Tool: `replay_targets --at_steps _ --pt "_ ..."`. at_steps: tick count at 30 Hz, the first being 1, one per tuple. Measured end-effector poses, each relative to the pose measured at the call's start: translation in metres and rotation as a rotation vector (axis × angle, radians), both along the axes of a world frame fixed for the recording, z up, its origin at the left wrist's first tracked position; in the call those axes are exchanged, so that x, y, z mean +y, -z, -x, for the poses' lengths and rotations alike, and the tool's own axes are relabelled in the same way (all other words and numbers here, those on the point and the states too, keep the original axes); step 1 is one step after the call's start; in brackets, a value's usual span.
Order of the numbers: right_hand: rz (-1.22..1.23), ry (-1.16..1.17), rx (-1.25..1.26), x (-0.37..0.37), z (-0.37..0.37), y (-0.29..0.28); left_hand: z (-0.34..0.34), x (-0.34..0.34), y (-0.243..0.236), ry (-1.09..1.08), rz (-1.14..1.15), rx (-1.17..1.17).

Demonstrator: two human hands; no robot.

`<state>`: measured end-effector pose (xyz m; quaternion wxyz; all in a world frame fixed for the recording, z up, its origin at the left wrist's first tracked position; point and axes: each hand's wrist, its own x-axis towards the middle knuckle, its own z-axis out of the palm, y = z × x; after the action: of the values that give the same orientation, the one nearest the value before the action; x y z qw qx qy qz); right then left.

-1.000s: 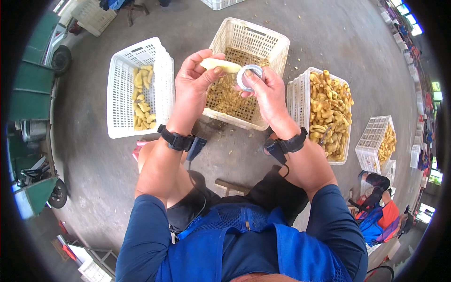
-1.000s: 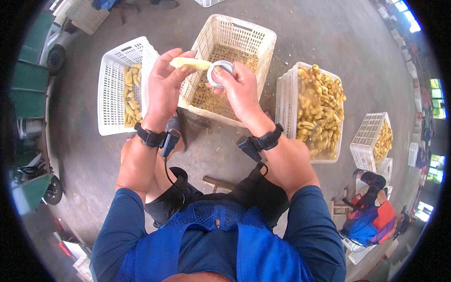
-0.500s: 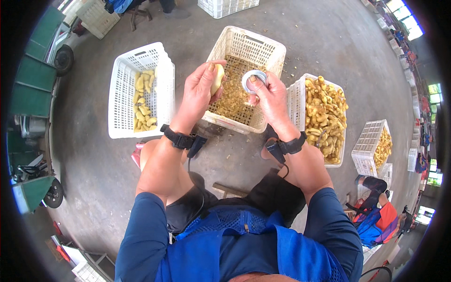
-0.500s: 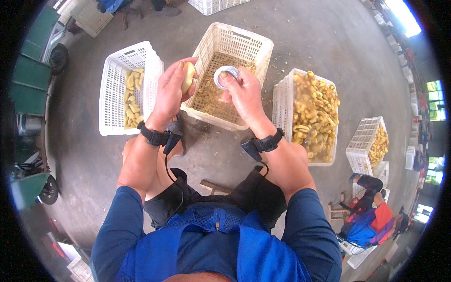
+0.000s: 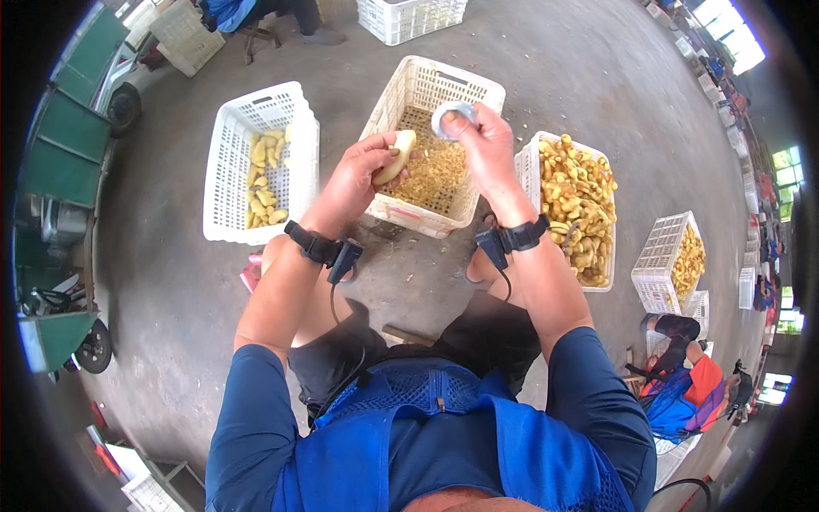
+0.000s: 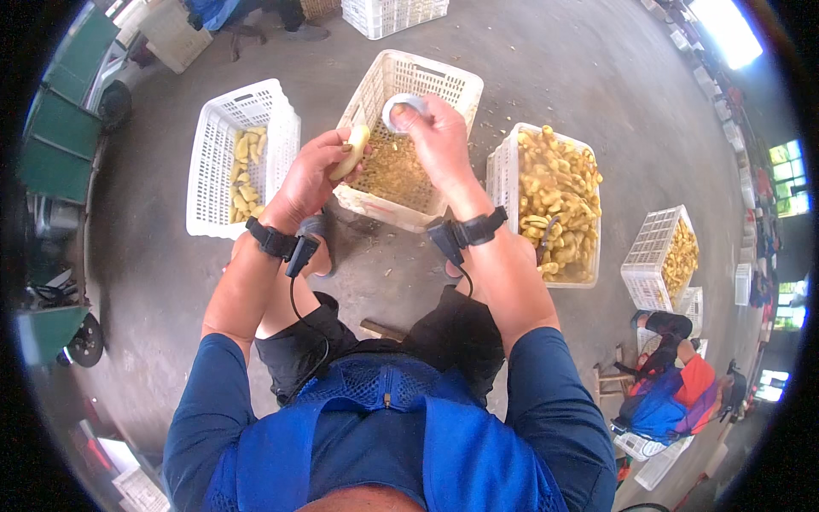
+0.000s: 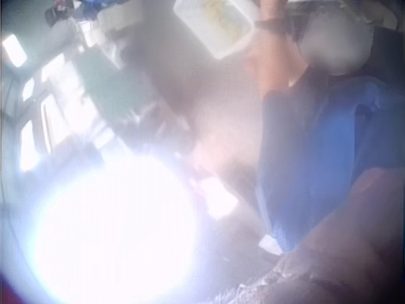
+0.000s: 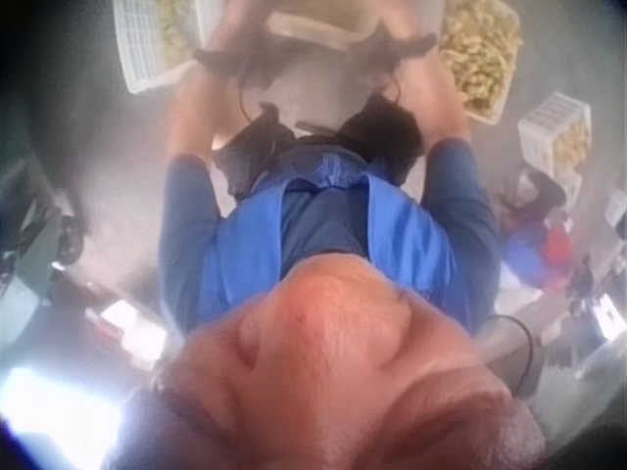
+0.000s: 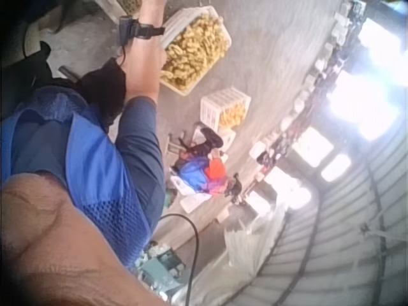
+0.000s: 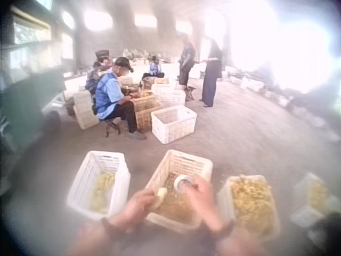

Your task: The person peels ginger by hand using a metal peeling ring, placing the peeled pieces and skin into crates.

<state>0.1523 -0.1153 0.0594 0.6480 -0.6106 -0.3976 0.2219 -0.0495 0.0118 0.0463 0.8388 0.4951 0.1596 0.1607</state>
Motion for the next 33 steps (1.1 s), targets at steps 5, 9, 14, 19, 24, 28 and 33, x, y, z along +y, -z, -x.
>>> replay_targets --at_steps 5,9,14,19,24,28,33 --pt "0.109 0.146 -0.604 0.002 0.003 0.03 0.013 -0.022 -0.012 -0.058 0.066 0.033" --pt "0.053 -0.112 0.195 -0.013 0.032 0.001 0.031 -0.025 -0.008 -0.028 0.102 0.034" --pt "0.072 -0.233 0.181 -0.03 0.052 -0.022 0.038 -0.042 -0.019 -0.066 0.125 0.068" --pt "0.166 -0.246 0.031 -0.04 0.068 -0.015 0.056 -0.056 -0.022 0.002 -0.152 0.088" --pt "0.09 0.017 0.155 -0.051 0.057 -0.02 0.081 -0.083 -0.037 -0.044 -0.023 0.042" --pt "0.07 -0.177 0.178 -0.062 0.092 -0.028 0.09 -0.092 -0.041 -0.128 0.005 0.024" --pt "0.072 -0.19 0.2 -0.071 0.116 -0.032 0.103 -0.096 -0.036 -0.101 0.039 -0.041"
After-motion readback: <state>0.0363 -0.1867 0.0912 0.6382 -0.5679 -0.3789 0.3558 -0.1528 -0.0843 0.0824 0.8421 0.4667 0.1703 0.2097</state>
